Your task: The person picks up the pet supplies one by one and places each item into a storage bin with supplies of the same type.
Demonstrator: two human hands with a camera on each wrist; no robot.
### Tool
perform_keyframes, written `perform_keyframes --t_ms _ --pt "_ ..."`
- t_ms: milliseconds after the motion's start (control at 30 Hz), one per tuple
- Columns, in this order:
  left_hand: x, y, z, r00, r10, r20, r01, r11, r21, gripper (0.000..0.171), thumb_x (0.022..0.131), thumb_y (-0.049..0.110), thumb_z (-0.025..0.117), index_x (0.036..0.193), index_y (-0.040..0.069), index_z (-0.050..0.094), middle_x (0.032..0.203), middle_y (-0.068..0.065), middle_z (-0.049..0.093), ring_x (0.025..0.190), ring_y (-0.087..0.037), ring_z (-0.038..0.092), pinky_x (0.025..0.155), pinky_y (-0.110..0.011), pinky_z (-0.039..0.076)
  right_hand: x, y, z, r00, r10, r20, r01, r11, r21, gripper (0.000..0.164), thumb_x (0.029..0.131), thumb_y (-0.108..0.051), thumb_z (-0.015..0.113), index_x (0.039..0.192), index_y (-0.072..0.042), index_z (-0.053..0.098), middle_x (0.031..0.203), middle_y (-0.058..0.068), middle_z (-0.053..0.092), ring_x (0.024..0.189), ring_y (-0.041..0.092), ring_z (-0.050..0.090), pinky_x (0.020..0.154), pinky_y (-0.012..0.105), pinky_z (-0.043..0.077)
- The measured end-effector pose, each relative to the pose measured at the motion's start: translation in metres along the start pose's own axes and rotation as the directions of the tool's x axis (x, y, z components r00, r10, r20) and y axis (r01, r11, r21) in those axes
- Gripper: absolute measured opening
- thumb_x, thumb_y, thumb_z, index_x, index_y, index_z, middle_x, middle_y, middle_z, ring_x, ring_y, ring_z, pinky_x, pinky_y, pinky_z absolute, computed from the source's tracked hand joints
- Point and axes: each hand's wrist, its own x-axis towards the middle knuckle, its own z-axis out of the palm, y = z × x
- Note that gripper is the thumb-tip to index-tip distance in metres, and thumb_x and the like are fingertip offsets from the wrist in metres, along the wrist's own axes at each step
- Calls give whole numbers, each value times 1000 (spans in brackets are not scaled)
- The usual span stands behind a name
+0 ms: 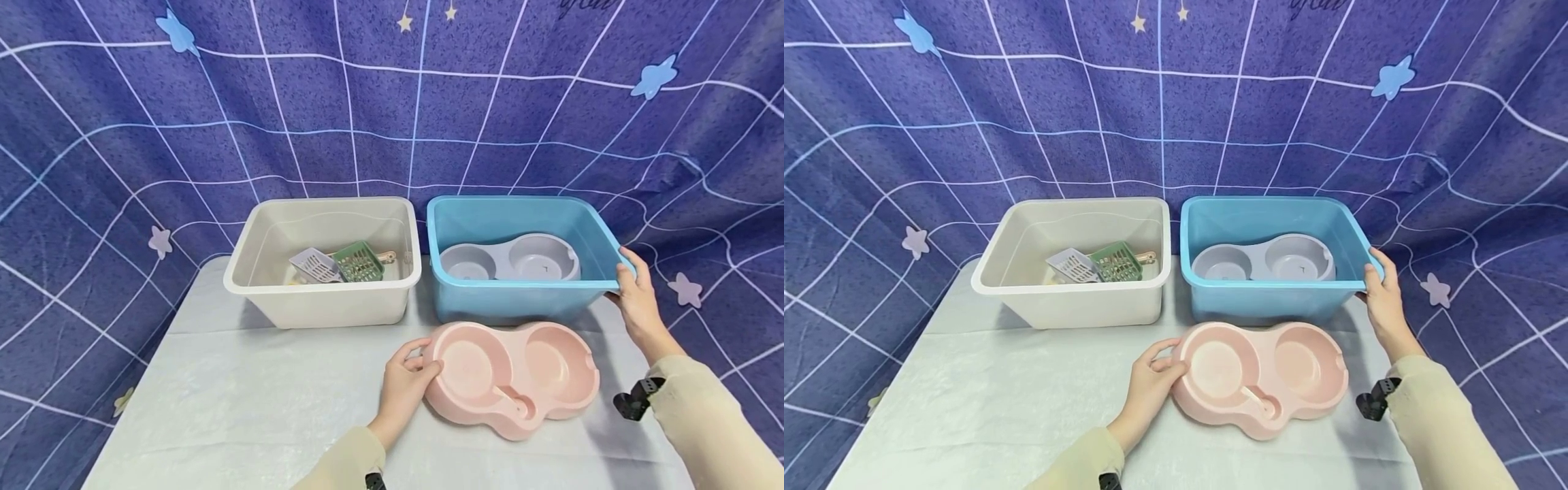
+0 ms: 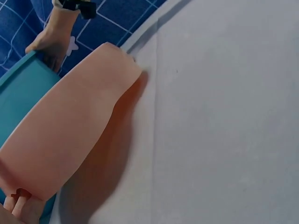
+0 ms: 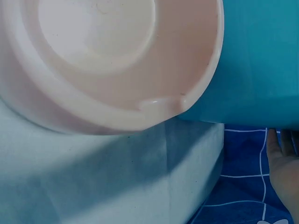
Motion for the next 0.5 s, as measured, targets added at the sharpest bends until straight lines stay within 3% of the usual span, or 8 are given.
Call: perform_keyframes --t_ms 200,300,400,500 --pt "-8 11 -2 1000 20 -4 -20 999 -29 42 77 0 71 119 0 67 77 -11 71 65 -9 62 60 -19 51 0 -1 0 1000 -11 -5 11 1000 11 53 107 -32 36 158 -21 23 148 23 20 110 12 45 76 9 44" --pt "-9 15 -5 1000 -5 -17 5 1000 -23 41 77 0 71 118 2 69 77 -11 72 66 -10 64 61 -19 50 0 -1 0 1000 -10 -7 10 1000 11 53 107 -32 36 157 -22 23 147 23 20 107 9 45 75 9 44" --pt "-9 16 -9 999 -19 -32 18 1000 -24 41 77 0 70 118 3 69 78 -12 72 68 -11 65 63 -19 51 0 -1 0 1000 -6 -10 6 1000 5 52 107 -32 36 157 -23 24 147 23 20 107 11 45 75 9 44" --pt "-9 17 -13 999 -21 -44 19 999 -42 42 77 -1 69 119 3 69 81 -14 73 70 -13 66 64 -19 52 1 0 0 1000 0 -9 0 1000 -14 53 107 -33 35 157 -23 23 149 22 19 115 21 44 75 9 44"
